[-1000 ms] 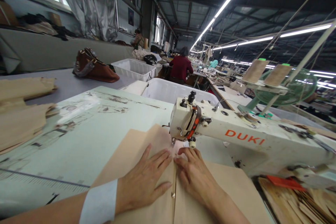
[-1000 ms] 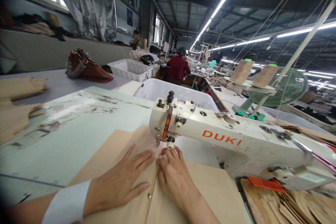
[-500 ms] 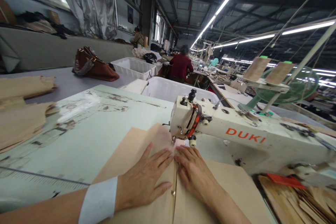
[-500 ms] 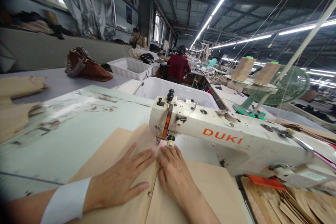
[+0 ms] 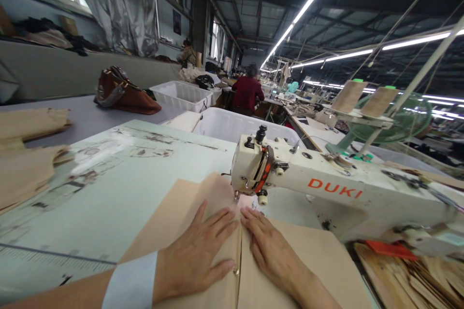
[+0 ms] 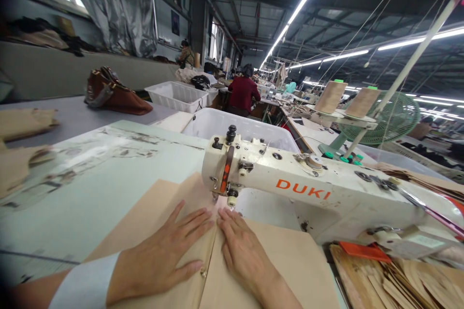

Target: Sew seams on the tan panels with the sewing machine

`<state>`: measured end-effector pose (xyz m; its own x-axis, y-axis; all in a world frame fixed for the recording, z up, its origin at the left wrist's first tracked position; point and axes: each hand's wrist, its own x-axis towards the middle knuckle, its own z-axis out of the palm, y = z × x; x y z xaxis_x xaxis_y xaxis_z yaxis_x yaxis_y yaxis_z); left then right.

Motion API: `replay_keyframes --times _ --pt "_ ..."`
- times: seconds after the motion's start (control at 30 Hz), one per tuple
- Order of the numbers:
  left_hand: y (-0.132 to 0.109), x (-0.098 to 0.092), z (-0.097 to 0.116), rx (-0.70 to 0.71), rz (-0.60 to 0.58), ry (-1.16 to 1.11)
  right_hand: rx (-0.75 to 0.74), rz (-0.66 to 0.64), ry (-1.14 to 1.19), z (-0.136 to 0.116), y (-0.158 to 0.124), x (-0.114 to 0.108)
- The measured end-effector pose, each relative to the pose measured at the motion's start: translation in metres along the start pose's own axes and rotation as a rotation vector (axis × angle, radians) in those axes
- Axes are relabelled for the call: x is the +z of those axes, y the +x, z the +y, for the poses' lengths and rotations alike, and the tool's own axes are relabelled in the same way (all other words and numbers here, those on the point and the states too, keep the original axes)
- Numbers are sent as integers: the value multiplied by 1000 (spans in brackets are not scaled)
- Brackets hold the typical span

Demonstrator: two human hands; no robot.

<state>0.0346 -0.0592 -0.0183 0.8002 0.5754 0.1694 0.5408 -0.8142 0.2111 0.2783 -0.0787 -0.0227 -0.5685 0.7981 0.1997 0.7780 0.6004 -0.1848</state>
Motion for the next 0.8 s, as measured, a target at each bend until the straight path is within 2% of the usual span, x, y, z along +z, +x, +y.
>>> replay_keyframes --times 0.13,0.37,0.7,0.8 --pt "3 0 -7 -7 51 -1 9 5 -40 1 11 6" --pt "13 2 -27 -18 36 23 14 58 -25 10 35 8" --pt "16 5 -24 -15 65 43 74 36 -12 16 34 14" --pt "17 4 -26 1 72 28 65 67 -18 16 35 16"
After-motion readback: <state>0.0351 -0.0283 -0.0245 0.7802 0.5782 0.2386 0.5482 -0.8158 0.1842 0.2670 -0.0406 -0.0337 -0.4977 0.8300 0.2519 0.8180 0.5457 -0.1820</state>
